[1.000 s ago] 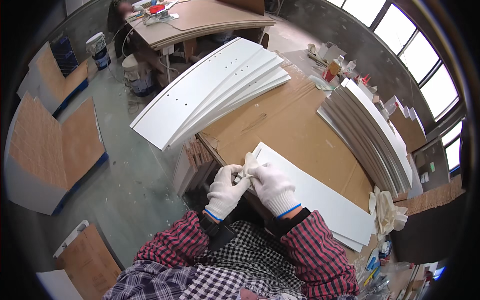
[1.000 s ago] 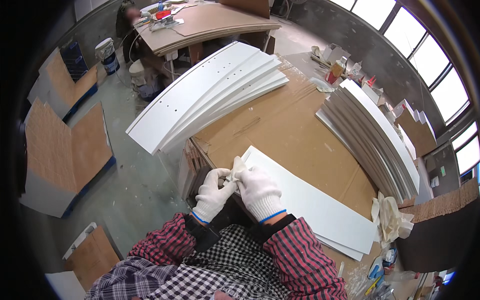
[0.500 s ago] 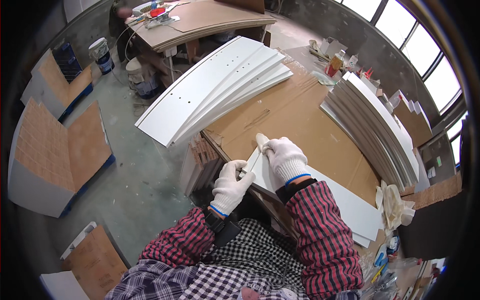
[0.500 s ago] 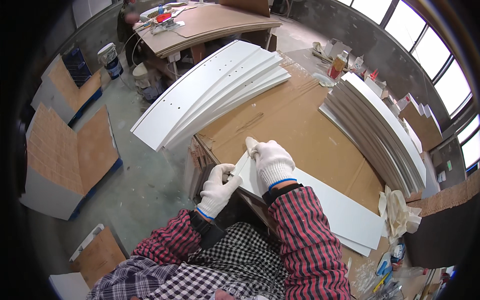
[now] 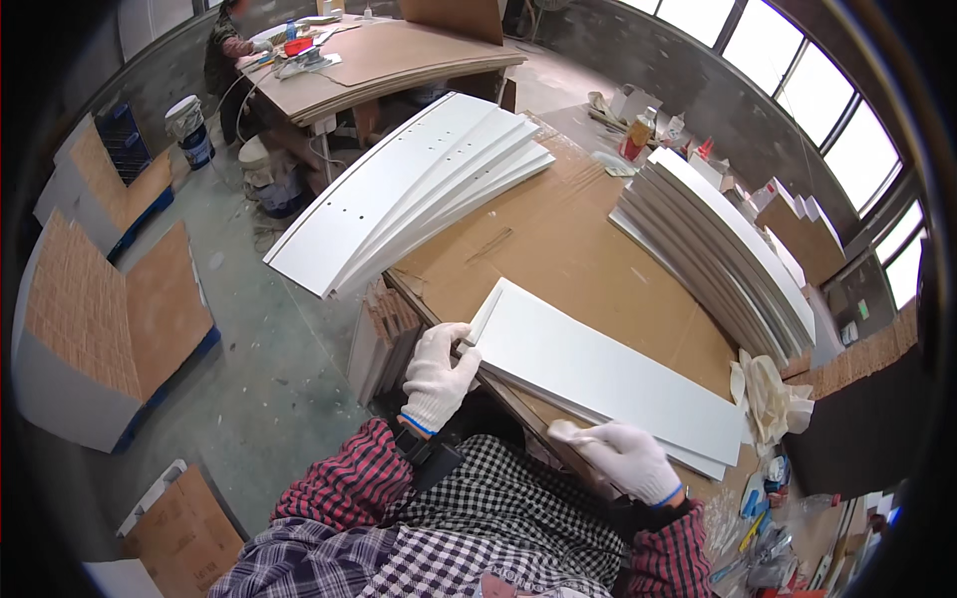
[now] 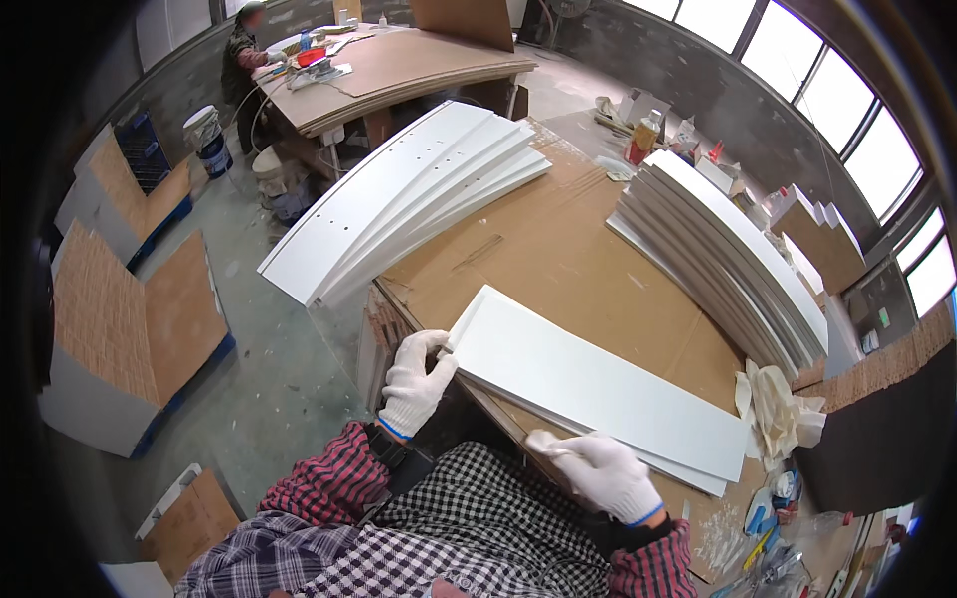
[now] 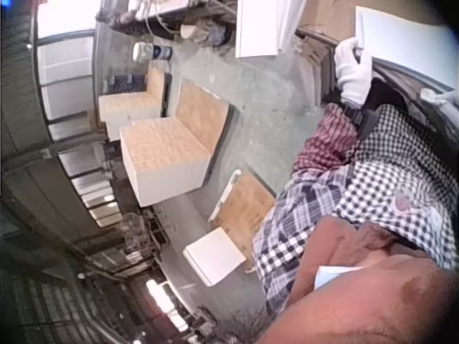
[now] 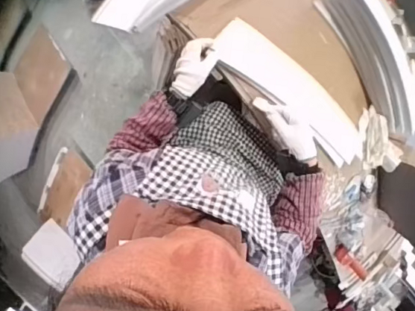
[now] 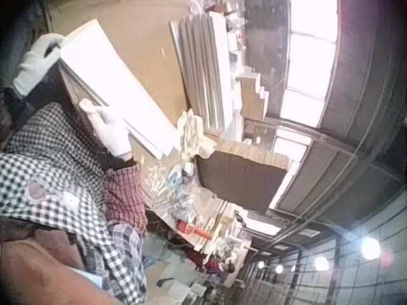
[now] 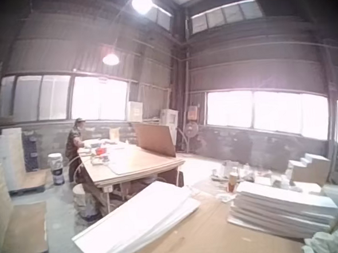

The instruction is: The person sands the edges of white rectangular wood panels using a blue sanding block. They handle the panels one at a time, flipping them over to sand different edges, and place finished pieces into a stack on the table.

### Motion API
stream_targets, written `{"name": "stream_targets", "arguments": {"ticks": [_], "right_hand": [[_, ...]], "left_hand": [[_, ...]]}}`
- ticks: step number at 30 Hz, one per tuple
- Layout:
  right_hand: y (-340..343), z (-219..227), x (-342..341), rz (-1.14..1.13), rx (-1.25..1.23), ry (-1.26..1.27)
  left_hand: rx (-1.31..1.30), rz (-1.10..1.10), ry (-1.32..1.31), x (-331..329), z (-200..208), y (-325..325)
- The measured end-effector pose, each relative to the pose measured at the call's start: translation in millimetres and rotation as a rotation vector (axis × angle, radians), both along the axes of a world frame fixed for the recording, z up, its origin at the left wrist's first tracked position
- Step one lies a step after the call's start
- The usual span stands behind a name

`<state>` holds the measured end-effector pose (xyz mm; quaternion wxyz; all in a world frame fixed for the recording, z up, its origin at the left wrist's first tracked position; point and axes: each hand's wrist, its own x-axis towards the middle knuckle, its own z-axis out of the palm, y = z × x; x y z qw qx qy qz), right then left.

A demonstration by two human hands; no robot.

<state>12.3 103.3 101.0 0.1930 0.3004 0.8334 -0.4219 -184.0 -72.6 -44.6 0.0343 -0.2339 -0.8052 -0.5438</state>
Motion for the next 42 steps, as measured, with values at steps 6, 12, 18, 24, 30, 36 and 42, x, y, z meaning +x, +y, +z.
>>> {"name": "stream_targets", "arguments": {"ticks": [6,12,18,24,30,36,42], "right_hand": [[76,-29,98,-0.615,-0.015,0.552],[130,-82,129,-0.608,0.818,0.621],[119,-95,121,-0.417,0.880,0.308],[61,-56,75,-0.253,0.638,0.301],[-26,-35,5,-0.001,0.623,0.756],[-55,-75,-20,0.420,0.740,0.671],[29,-84,23,0.130,0.905,0.394]], "left_hand": [[-0.375,-0.266,0.587,9,49,-5],[-0.347,-0.355,0.428,-5,32,9],[-0.179,-0.300,0.656,7,18,-2],[-0.088,-0.366,0.725,24,27,-23],[-0.351,-0.314,0.692,38,40,-53],[-0.297,-0.411,0.738,17,35,-35],[-0.190,-0.306,0.749,24,37,-27]]}}
